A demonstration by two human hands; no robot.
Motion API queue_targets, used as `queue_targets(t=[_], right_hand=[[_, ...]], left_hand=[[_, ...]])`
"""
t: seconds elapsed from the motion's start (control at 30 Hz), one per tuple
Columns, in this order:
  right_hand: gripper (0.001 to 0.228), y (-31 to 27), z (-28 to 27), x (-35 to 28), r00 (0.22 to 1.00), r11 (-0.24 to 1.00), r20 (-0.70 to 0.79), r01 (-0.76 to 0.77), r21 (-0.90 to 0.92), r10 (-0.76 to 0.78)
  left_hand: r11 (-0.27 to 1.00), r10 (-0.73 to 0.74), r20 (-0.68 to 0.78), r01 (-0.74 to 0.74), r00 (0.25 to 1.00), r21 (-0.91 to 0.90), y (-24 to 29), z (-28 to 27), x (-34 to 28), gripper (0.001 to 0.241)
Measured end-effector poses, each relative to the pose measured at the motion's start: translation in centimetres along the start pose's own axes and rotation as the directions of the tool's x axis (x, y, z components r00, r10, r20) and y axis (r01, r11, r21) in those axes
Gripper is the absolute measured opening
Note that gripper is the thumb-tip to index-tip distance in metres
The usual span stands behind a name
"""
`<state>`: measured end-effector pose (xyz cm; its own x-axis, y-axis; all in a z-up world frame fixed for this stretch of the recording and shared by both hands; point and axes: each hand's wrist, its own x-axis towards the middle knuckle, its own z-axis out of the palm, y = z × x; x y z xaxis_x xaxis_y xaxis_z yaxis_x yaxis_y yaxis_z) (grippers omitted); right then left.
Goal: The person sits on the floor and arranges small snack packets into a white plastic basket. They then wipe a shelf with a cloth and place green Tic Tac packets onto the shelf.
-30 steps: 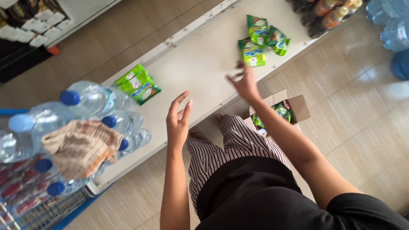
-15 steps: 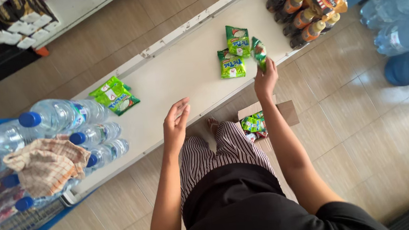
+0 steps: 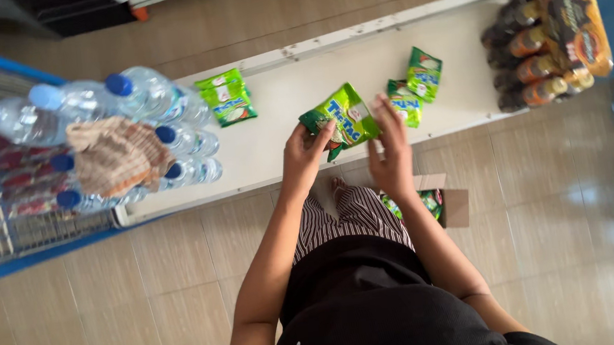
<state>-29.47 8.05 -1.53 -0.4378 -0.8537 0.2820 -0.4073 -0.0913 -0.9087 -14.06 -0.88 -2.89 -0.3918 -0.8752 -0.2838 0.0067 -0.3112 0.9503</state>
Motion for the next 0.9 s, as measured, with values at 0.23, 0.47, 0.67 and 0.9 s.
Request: queue_targets(t=[0.23, 0.47, 0.67, 0.9], right_hand=[[0.03, 1.0, 0.2, 2.5, 0.925, 0.788, 0.211, -0.379, 0.484, 0.315], [0.015, 1.0, 3.3, 2.8, 0.94, 0.919, 0.228, -0.306, 0.248, 0.252], [0.014, -0.5, 4.3, 4.2, 0.943, 0.962, 0.293, -0.213, 0.173, 0.157], [0.016, -2.3, 5.2, 5.4, 0.918, 0.94, 0.36, -0.258, 0.224, 0.166]], left_hand=[[0.964, 0.168, -0.016, -0.168, 0.986, -0.208, 1.5, -2.4, -1.3, 0.042], [0.96, 0.08, -0.191, -0.128, 0.978, -0.249, 0.2, -5.1, -1.9, 0.047], [0.952, 0.103, -0.217, -0.159, 0.971, -0.26, -0.5, -8.4, -2.0, 0.044], [0.987, 0.121, -0.309, -0.147, 0.943, -0.063, 1.6, -9.7, -2.7, 0.041]])
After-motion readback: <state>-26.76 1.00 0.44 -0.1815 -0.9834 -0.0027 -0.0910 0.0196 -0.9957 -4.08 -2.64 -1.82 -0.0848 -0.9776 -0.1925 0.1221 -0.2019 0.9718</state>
